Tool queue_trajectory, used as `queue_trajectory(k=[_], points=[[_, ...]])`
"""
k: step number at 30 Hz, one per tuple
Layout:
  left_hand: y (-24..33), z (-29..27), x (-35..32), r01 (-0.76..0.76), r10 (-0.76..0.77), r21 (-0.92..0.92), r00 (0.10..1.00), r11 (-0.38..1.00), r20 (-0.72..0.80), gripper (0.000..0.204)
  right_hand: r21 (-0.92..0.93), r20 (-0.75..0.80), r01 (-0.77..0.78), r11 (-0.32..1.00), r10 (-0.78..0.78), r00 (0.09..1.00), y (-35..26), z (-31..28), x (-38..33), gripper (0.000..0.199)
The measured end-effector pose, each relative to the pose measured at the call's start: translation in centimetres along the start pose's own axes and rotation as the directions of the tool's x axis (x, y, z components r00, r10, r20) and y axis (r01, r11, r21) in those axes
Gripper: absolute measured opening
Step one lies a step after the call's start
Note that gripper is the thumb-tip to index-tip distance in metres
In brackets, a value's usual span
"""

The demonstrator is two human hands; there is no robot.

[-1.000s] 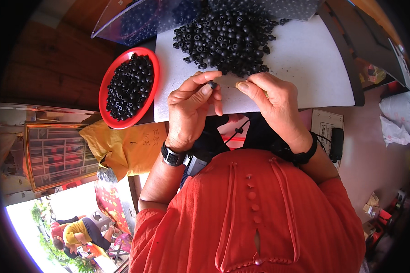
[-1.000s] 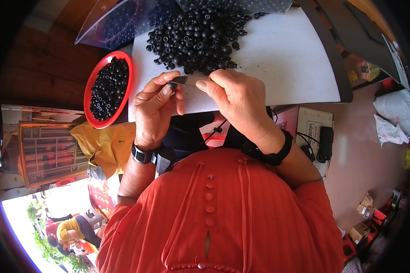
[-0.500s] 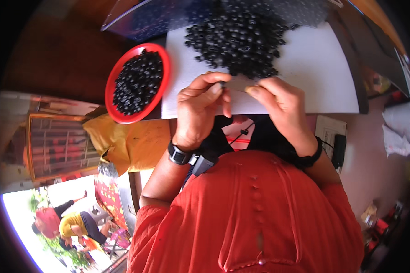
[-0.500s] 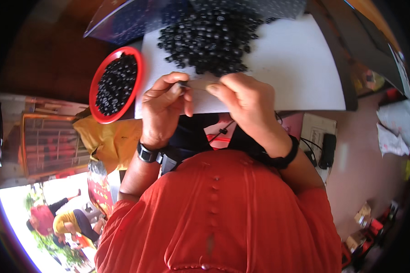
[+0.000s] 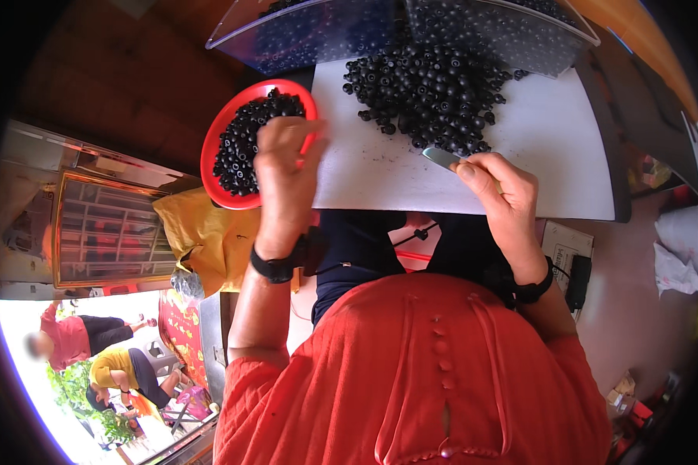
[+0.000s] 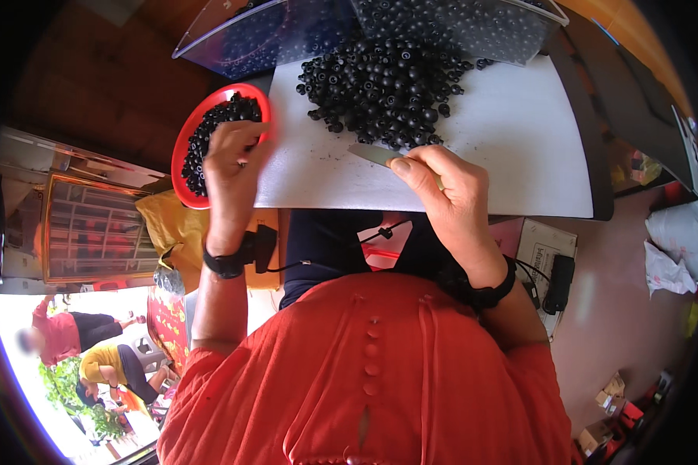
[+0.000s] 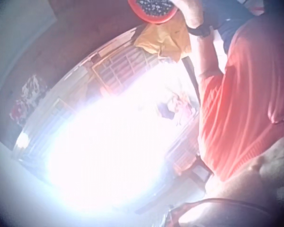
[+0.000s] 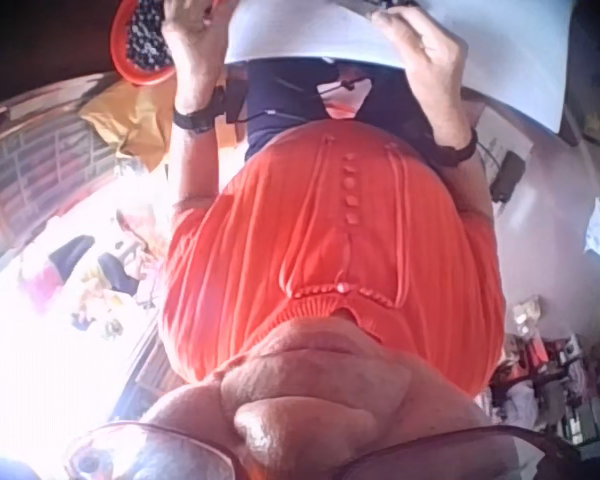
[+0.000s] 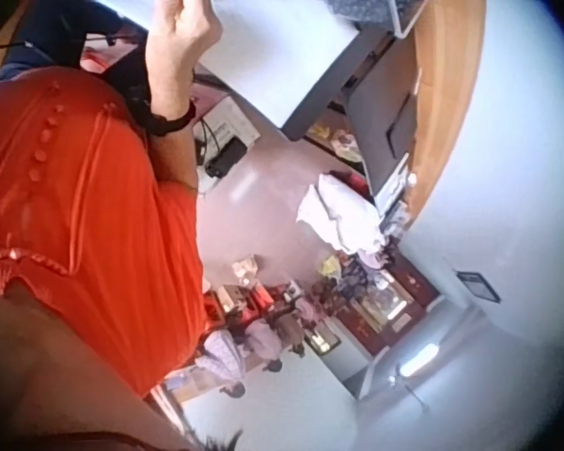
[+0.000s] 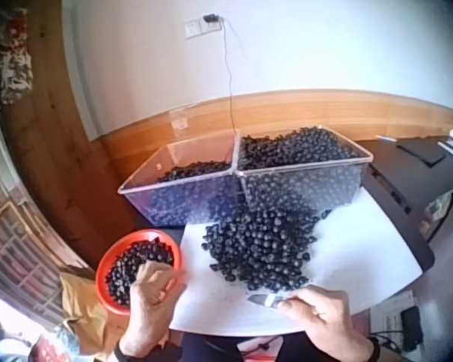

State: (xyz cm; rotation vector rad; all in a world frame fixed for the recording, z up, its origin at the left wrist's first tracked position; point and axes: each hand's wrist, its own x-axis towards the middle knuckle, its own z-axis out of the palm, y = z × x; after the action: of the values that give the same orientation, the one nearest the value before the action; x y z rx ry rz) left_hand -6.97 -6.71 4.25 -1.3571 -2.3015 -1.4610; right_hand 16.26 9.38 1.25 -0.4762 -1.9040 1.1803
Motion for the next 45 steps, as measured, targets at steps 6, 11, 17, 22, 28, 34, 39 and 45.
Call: queue_trajectory(k=[6,11,17,22,28,34,39,45], points=[[0.9,5.4,2.1,-0.330,0.310,0.292,0.944,0.898,0.112,0.035,-0.052,0.005,0.040,0.998,-0.040,0.999,0.1,-0.1,-0.1,0.020],[0.1,6.0,1.3,-0.287,0.227,0.308,0.949,0.907,0.217,0.039,-0.050,-0.005,0.073,0.996,-0.073,0.997,0.3,-0.4,-0.3,0.020],[1.4,5.9,-0.3,-0.176,0.136,0.231,0.974,0.957,0.180,0.034,-0.049,0.020,0.043,0.998,-0.042,0.999,0.0,-0.6,-0.2,0.017],[0.7,5.5,-0.4,-0.144,0.116,0.199,0.983,0.969,0.142,0.028,-0.038,0.009,0.088,0.995,-0.088,0.996,0.2,-0.5,-0.2,0.017],[0.6,5.6,0.1,-0.236,0.191,0.262,0.964,0.936,0.185,0.023,-0.091,0.024,0.103,0.991,-0.101,0.995,0.5,-0.4,-0.1,0.018],[0.8,5.2,0.4,-0.324,0.275,0.288,0.941,0.901,0.197,0.016,-0.057,-0.008,0.081,0.995,-0.082,0.997,0.8,0.0,-0.2,0.018],[0.7,4.9,-0.8,-0.306,0.255,0.269,0.944,0.913,0.210,0.014,-0.108,-0.017,0.102,0.989,-0.104,0.994,0.6,0.1,-0.2,0.017],[1.3,4.9,-0.8,-0.384,0.305,0.360,0.917,0.850,0.258,0.017,-0.116,-0.015,0.087,0.989,-0.090,0.996,0.1,0.1,-0.1,0.018]])
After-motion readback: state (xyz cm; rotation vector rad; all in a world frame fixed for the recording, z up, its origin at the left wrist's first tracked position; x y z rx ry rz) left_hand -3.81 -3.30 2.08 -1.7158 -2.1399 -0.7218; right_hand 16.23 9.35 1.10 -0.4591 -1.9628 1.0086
